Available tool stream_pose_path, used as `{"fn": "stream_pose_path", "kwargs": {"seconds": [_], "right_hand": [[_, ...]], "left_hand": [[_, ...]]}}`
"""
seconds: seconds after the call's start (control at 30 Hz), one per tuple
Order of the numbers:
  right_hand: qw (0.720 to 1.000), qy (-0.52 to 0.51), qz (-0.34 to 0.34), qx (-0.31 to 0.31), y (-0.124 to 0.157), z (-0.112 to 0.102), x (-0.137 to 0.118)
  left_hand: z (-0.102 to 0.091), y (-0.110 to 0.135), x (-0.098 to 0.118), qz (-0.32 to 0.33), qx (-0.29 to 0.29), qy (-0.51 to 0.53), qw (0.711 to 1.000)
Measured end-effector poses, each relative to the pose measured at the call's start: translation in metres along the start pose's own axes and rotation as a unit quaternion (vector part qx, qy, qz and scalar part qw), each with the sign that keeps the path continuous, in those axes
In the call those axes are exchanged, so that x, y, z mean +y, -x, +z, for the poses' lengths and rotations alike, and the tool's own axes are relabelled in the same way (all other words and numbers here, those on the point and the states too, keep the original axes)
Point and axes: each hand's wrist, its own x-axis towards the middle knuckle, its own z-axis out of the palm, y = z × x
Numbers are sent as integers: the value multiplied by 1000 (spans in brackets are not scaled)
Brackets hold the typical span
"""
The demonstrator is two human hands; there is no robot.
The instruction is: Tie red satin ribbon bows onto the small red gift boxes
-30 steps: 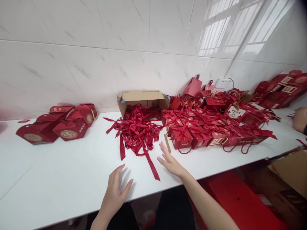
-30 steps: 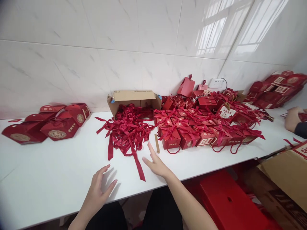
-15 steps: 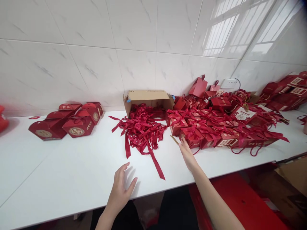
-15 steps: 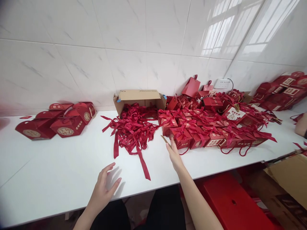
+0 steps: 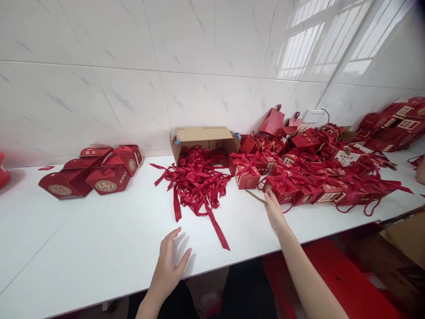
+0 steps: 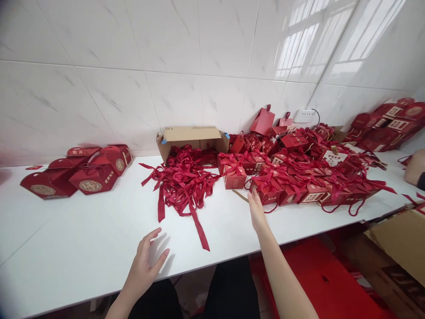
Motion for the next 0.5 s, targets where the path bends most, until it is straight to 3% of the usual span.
{"fn": "stream_pose_path", "kwargs": {"seconds": [0.1, 0.3, 0.4, 0.5], "right_hand": [[1000, 8, -1, -30, 1, 22, -2], [985, 19, -29, -170, -31, 106, -11], [989, 24, -60, -135, -61, 128, -14], [994, 24, -94, -58, -86, 119, -14]], "left_hand": [[-1, 0, -3, 9, -19, -13, 1000], [-3, -1, -8, 22, -29, -31, 999], [-3, 0, -8, 22, -28, -31, 999], [-4, 1, -9, 17, -33, -29, 999]]}}
